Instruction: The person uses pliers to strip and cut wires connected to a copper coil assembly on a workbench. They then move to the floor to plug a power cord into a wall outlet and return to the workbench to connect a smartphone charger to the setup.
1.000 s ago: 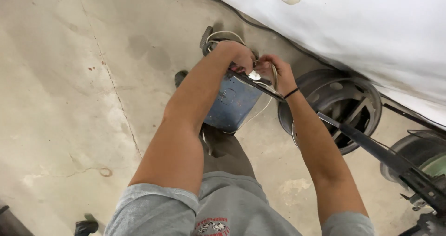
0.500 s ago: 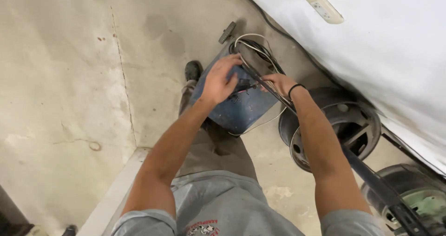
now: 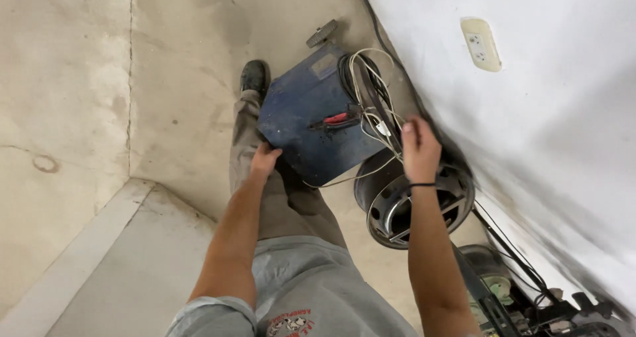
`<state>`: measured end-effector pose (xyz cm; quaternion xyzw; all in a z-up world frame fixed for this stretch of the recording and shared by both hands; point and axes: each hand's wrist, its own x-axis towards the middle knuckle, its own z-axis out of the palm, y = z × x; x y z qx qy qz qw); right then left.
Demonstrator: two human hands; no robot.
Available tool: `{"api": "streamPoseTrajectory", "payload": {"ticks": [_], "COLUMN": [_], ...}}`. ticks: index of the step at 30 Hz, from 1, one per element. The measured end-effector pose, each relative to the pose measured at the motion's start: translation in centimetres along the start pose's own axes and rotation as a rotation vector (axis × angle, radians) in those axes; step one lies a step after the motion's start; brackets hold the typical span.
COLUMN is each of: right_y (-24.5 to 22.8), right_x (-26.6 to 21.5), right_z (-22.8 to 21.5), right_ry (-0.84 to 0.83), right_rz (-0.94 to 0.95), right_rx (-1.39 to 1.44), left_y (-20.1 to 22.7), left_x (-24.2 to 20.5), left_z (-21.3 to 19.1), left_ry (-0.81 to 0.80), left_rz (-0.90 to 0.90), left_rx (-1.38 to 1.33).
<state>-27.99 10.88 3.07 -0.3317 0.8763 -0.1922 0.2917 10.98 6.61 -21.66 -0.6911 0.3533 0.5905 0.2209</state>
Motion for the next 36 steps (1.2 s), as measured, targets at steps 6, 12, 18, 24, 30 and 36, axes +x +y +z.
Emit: {"api": "streamPoseTrajectory", "payload": {"ticks": [6,12,18,24,30,36], "right_y": [5.7,5.1,8.2,9.0,10.4,12.8], "right_x": [-0.5,5.2,9.4,12.9,16.1,15.1], "right_z": [5.9,2.1,-0.6,-5.6,-8.7,-9.0], "right_ry": [0.425,0.509,0.526,0.414,0.322,0.324], "right_rz": [-0.183,-0.208,-0.227,-0.254,-0.202,-0.084], "right_rx": [-0.513,-0.543,-0.638,-0.651,-0.624,-0.631], "left_y": [4.7,9.3,11.8,14.1,19.2,20.3], "left_x": [-1.9,-5.2,-6.4,-4.4,-5.9,-9.0], "left_z": [2.6,3.3,5.9,11.6,11.9,4.4], "left_ry": [0.048,0.095,0.004,-0.076,-0.182,-0.335], "left_rz": [-0.092,-0.099,-0.088,-0.041,-0.011,0.167], "left_rx": [-0.316,-0.479,-0.532,-0.580,-0.486,0.014]}}
